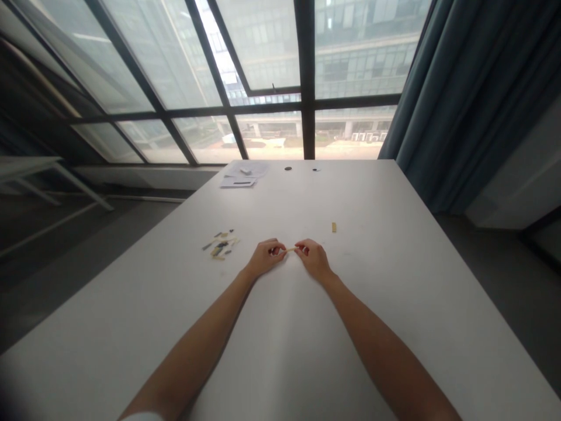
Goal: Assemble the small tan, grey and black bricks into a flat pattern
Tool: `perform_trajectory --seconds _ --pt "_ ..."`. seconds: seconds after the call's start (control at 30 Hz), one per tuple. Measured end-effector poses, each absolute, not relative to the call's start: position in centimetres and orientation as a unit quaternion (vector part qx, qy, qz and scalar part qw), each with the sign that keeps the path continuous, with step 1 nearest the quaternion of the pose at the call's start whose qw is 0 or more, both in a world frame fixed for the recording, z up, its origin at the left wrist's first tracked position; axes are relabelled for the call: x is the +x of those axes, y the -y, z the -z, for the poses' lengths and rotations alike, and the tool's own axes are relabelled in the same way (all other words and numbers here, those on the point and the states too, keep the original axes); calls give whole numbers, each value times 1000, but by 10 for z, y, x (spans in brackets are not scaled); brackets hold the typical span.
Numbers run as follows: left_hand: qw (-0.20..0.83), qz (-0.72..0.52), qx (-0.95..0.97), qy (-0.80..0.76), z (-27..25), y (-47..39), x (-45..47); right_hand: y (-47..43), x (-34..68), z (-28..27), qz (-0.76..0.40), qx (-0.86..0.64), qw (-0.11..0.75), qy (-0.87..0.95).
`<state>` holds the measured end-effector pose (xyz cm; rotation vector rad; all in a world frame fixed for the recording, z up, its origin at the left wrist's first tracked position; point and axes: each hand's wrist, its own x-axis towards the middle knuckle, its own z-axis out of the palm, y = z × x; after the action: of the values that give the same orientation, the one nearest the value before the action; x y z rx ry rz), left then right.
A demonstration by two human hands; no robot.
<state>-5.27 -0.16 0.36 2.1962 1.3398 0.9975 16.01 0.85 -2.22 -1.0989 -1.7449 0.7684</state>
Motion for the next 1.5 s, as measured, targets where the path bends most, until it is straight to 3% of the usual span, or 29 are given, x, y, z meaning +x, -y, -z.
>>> perform_trajectory --seconds 0.53,1.5 --pt "174 -408 764 -469 -2 0 -53 -2 158 15 -216 -434 430 761" --pt "176 -413 758 -473 -3 1 -52 -5 155 18 -258 -439 451 733"
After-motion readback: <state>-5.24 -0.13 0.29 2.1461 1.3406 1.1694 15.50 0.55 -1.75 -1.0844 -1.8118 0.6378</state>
